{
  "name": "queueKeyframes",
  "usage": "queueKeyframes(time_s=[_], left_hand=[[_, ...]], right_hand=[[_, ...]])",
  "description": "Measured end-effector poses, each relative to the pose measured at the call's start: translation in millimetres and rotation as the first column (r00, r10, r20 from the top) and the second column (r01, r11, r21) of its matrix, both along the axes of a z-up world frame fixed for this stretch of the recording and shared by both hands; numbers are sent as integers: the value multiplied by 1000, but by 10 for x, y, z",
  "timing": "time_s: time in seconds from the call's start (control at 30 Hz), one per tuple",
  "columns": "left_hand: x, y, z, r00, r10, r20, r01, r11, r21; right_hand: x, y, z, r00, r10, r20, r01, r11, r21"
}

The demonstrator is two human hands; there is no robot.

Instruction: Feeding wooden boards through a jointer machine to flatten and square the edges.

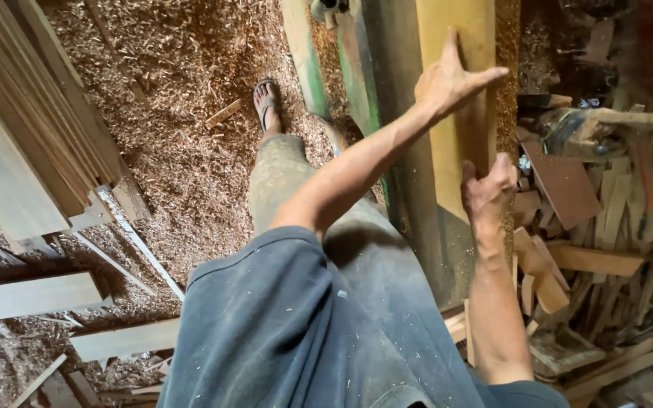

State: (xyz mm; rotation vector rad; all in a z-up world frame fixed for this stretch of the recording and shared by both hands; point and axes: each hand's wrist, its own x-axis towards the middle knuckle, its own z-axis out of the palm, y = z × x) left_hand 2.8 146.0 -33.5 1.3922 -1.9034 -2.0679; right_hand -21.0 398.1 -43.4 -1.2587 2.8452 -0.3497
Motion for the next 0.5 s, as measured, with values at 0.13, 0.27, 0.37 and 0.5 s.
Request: queueKeyframes(time_s=[0.13, 0.27, 0.37, 0.5], left_hand=[[223, -541, 31, 964, 125, -236, -101, 989, 111], [952, -981, -97, 921, 369, -122, -357, 927, 113], [1721, -1052, -809, 916, 390, 90, -397, 914, 79], [2880, -722, -1096, 921, 301, 249, -306, 952, -20]], right_hand=[[-192, -412, -51, 986, 145, -82, -150, 987, -63], [-192, -954, 147, 982, -73, 175, 71, 997, 21], [-323, -1160, 75, 986, -70, 154, 68, 998, 16], [-446, -1494, 73, 992, 10, 124, -10, 1000, 0]])
